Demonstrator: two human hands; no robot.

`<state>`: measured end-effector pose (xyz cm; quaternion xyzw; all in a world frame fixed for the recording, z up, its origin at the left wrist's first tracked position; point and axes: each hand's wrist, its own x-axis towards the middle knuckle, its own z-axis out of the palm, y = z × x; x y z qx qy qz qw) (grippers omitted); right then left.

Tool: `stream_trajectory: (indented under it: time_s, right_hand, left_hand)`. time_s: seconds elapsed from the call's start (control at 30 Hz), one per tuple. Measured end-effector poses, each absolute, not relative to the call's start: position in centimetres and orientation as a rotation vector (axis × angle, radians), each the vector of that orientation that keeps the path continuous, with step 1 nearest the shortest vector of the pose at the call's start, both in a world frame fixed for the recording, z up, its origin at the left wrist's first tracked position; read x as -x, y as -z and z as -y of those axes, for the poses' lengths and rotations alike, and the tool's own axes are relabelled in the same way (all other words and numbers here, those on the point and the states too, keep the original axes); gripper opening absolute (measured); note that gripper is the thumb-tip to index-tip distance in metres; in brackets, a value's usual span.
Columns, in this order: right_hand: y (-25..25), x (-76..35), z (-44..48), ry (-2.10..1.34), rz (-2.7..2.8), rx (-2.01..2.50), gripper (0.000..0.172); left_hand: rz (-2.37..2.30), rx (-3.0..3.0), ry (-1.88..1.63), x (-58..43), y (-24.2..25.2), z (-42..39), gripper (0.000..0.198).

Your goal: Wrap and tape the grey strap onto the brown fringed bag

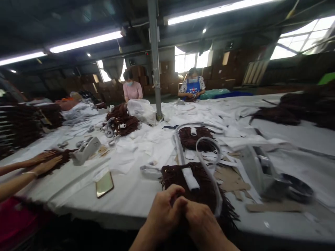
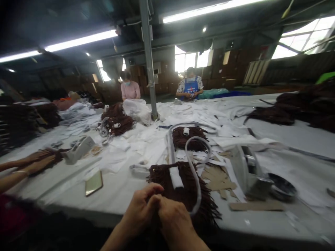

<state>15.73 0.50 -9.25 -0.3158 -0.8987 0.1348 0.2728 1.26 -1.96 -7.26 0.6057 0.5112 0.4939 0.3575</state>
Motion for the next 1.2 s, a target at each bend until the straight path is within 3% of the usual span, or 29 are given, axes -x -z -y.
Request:
stream_trajectory:
  time_s: [0.2,0.27,0.43,0.57,0.67,0.77,0.93,1.07,1.2]
  right_hand:
    - [5.1,-16.5,-0.3,-1.113,2.321,0.751,0.014]
    - [4.2,-16.9,-0.7,-1.202,2.29,0.729,0.026]
    - [1.5,-17.2,-1.1,-0.947,2.269,0.563,0.023]
    - [-1.2,-16.2,0.2,-0.547,2.262,0.277,0.038]
    - [-1.3,-14.7,0.9,-0.436,2.133,0.261,0.039]
    - [0.5,-14.0,0.7,-0.315,2.128,0.354,0.036]
    - [2.6,-15.1,-0.1,-0.036,2.401,0.512,0.035]
    - [2.2,-15.2,0.4,-0.156,2.441,0.459,0.03]
    - [2.5,-14.0,0.8,-0.258,2.185,0.488,0.055]
  left_hand:
    - [-1.252,-0.958,-1.708,-1.4,7.9,2.1,0.04]
    - [-1.185,-0.888,-1.74,-1.6,8.2,2.1,0.04]
    - [-0.99,-0.817,-1.997,-2.0,5.1,2.9,0.038]
    - [-0.8,-0.711,-2.145,-2.9,0.0,4.0,0.036]
    - [-0.726,-0.574,-2.18,-3.6,-1.6,3.9,0.035]
    - [-0.736,-0.588,-2.077,-3.5,-0.3,3.2,0.04]
    - [-1.065,-1.097,-1.699,-2.0,2.4,3.7,0.063]
    - [-1.097,-0.958,-1.682,-1.6,1.6,4.6,0.041]
    - [-0.839,-0.482,-1.784,-2.0,1.2,3.8,0.043]
